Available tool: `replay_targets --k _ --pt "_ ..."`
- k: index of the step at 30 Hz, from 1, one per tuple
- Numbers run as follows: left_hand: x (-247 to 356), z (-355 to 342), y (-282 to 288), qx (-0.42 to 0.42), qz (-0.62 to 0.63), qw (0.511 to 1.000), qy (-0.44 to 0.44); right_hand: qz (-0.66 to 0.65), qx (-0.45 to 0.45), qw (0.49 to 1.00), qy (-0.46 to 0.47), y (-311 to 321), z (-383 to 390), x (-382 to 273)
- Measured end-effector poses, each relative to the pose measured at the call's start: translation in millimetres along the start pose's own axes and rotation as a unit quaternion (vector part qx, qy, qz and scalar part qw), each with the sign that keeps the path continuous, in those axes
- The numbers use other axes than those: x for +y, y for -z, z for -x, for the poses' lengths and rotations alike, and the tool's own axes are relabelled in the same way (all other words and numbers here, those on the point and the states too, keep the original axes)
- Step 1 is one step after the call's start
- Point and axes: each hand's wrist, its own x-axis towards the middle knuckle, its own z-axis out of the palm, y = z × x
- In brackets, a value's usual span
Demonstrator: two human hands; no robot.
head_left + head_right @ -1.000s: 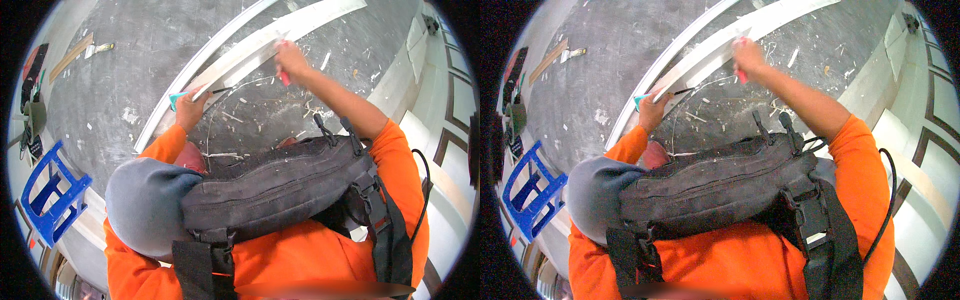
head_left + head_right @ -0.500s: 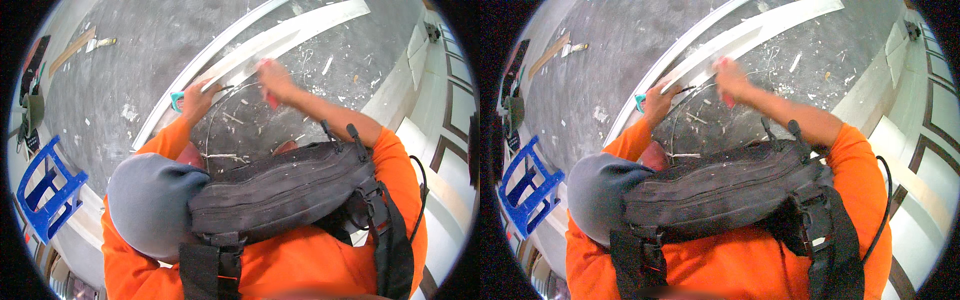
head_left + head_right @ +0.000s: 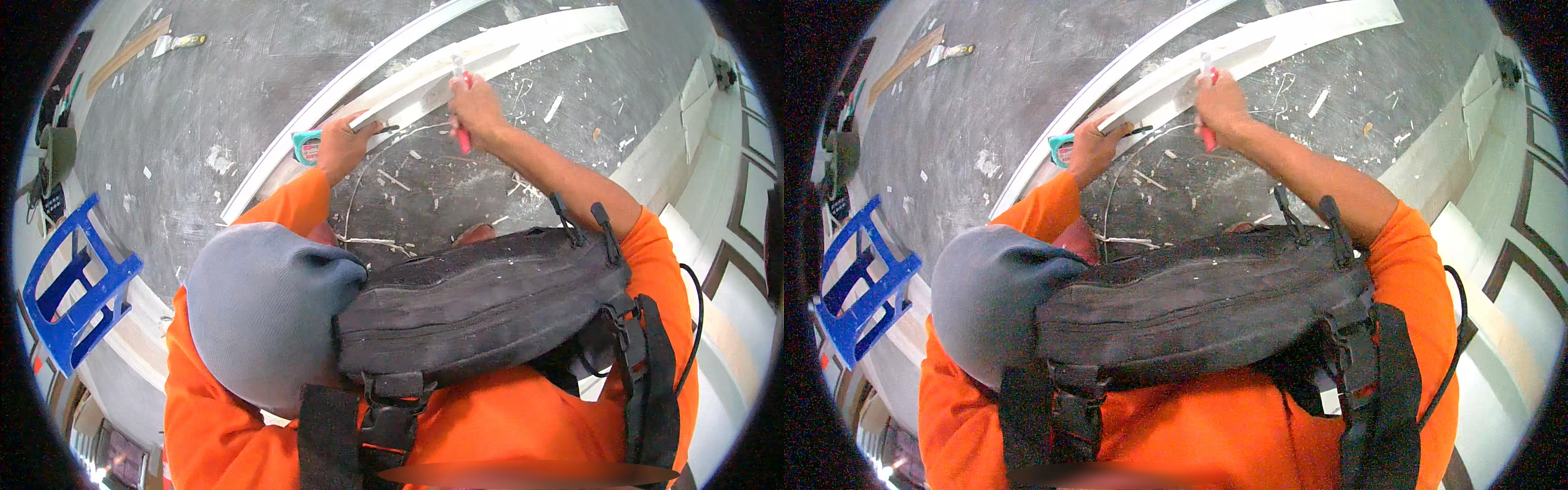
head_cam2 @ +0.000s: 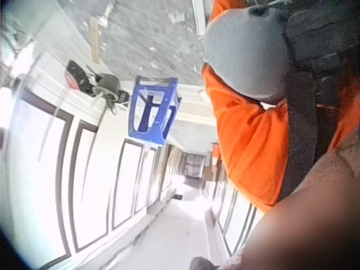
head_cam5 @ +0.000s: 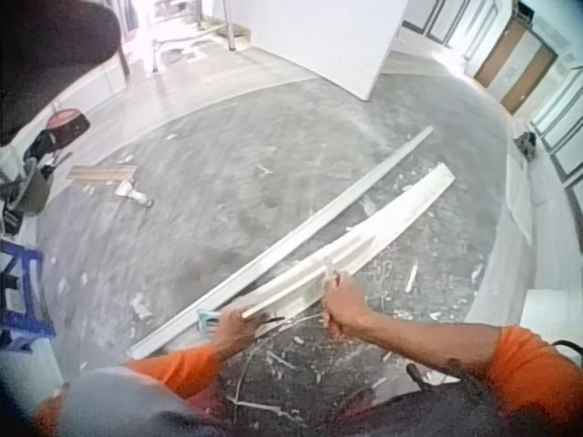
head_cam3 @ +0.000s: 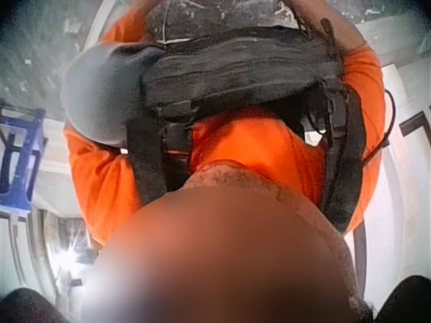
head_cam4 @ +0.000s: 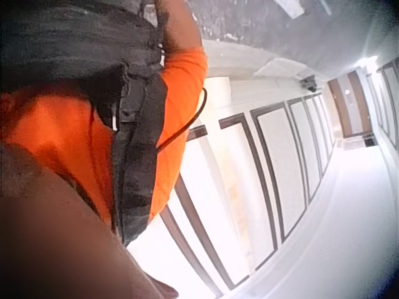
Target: The person measures a white strip of material with a measuring tape, marks it with a pencil, and cuts it using a utility knife and a ruler.
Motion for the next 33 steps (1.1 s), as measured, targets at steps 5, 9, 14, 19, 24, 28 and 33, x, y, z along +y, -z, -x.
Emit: replay_targets --k 5,9,14,19,24,28,33 --pt "0.0 7.4 4.3 0.007 0.026 1.000 0.005 -0.163 -0.273 0.936 -0.152 -39.0 72.6 -73.7" --pt "2.3 -5.6 -2.8 -0.003 -0.084 0.996 0.001 0.232 -0.049 0.910 0.339 -60.9 8.8 28.0" --pt "0.7 1.3 18.0 0.013 -0.062 0.998 -0.018 0.049 -0.080 0.979 0.179 -56.3 30.0 -21.4" --pt "23.7 -7.8 16.1 0.019 -0.075 0.997 -0.003 0.307 0.043 0.884 0.349 31.5 16.1 -21.3" --pt "53.1 -8.6 19.2 -0.020 -0.116 0.993 -0.010 0.313 0.057 0.932 0.175 76.8 -20.6 42.4" --pt "58.1 -7.3 27.7 0.000 -0.133 0.991 -0.020 0.367 -0.003 0.915 0.168 115.5 -31.7 41.4" --pt "41.9 -8.7 44.1 -0.007 -0.096 0.995 -0.003 0.245 0.053 0.964 0.093 105.6 -55.4 75.8"
